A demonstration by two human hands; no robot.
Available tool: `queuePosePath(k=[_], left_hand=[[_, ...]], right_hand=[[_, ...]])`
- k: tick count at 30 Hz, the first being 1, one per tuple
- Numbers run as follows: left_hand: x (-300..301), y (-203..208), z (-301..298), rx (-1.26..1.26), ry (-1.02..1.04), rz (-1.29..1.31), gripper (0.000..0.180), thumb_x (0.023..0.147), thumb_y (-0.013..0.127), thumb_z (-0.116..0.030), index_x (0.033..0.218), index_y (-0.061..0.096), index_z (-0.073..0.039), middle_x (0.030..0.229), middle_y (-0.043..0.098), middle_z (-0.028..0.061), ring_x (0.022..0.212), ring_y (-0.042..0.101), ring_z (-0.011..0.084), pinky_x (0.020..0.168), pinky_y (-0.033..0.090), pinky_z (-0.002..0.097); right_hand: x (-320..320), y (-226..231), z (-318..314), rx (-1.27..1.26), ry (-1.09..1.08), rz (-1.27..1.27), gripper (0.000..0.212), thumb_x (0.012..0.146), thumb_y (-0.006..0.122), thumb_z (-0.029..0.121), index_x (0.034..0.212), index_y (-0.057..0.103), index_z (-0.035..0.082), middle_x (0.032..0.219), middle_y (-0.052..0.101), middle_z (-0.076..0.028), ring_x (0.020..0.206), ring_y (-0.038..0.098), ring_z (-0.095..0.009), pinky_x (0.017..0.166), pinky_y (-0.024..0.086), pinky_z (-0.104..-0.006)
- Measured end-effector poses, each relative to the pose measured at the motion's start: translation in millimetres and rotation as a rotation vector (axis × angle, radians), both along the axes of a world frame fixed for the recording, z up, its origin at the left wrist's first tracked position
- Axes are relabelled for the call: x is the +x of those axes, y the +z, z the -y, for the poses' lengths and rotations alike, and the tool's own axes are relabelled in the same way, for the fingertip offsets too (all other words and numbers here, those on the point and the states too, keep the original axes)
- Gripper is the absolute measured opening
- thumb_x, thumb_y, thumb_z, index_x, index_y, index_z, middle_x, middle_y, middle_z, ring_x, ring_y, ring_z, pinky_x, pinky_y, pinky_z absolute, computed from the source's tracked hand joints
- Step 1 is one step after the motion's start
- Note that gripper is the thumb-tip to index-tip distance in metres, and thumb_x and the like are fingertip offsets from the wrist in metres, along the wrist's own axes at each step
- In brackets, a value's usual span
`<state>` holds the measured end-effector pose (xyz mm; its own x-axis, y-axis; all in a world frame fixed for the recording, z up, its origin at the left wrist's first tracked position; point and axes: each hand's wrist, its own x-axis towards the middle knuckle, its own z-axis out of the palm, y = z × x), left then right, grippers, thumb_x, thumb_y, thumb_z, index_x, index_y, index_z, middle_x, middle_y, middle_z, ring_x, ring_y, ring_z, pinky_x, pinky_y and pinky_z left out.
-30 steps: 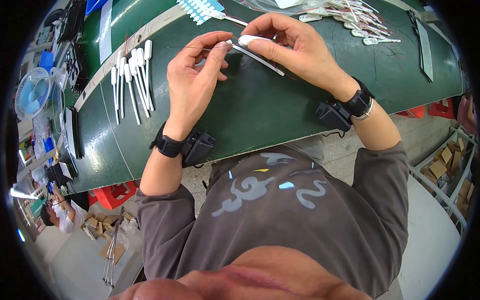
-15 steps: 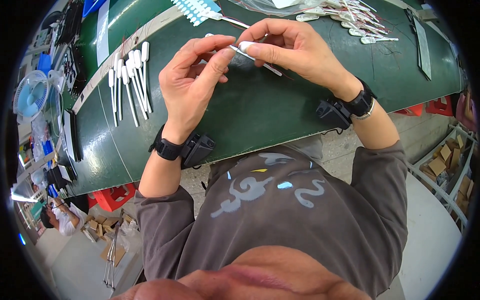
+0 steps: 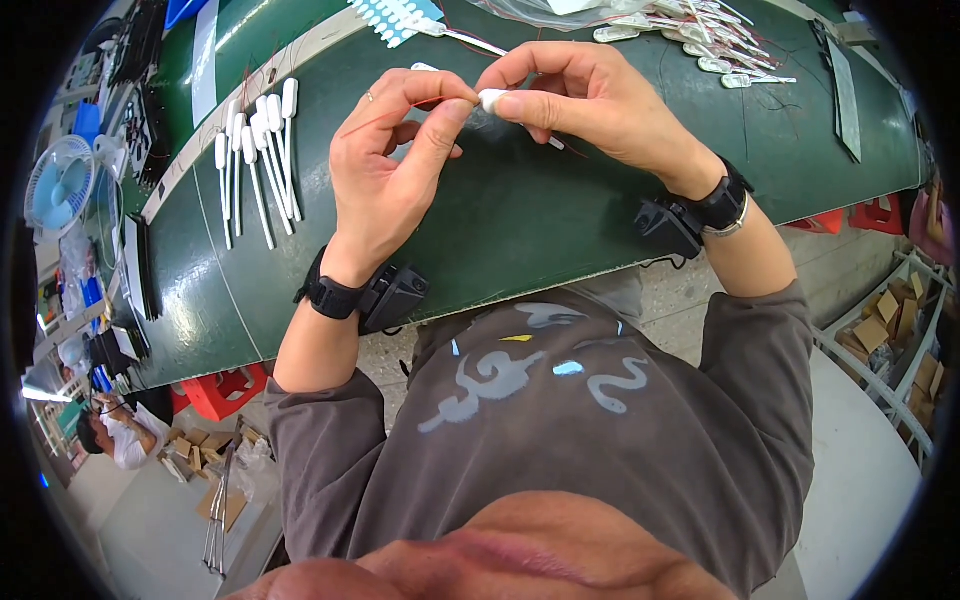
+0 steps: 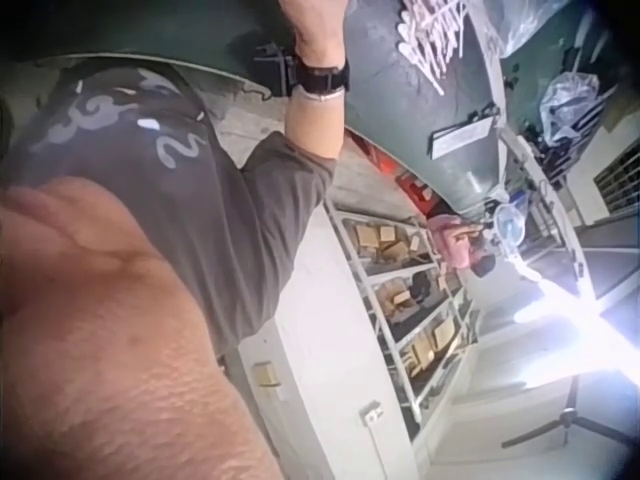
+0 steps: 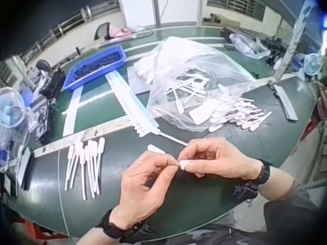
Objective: The person picks up a white plastic housing and a light strip, then threads the wires through the housing by hand. They press the components together to secure the assembly before setting it aside on the table.
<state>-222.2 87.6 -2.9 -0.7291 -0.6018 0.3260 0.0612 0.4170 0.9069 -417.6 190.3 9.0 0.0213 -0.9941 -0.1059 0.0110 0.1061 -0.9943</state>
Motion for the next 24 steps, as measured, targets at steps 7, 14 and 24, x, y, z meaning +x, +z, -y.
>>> queuePosePath(k=[7,14,24], left_hand=[[2.2,-2.6,3.6,0.076,-0.110,0.052,0.013,0.097,0.061,-0.009,0.102,0.064,0.002,0.102,0.063,0.0050,0.082,0.063,0.0106,0.069,0.056,0.0236],[4.3,3.4,6.5,0.093,-0.183,0.097,0.014,0.098,0.061,-0.010,0.102,0.063,0.003,0.101,0.062,0.0041,0.085,0.063,0.0112,0.073,0.056,0.0247],[2.5,8.4,3.4,0.500,-0.066,0.015,0.014,0.094,0.064,-0.010,0.105,0.068,-0.002,0.094,0.066,0.0015,0.088,0.063,0.0085,0.067,0.055,0.0259]], right_hand=[[-2.2,2.6,0.6,0.055,0.052,0.041,0.023,0.095,0.065,0.019,0.111,0.064,0.002,0.088,0.058,0.004,0.073,0.053,-0.004,0.064,0.042,-0.0194],[-4.1,2.0,0.7,0.086,0.098,0.053,0.024,0.095,0.065,0.021,0.110,0.064,0.003,0.086,0.058,0.004,0.071,0.051,-0.003,0.063,0.040,-0.0189],[-6.7,8.3,-0.4,0.172,0.014,0.057,0.023,0.097,0.062,0.025,0.107,0.064,0.004,0.074,0.052,0.007,0.063,0.044,-0.001,0.055,0.031,-0.0182]])
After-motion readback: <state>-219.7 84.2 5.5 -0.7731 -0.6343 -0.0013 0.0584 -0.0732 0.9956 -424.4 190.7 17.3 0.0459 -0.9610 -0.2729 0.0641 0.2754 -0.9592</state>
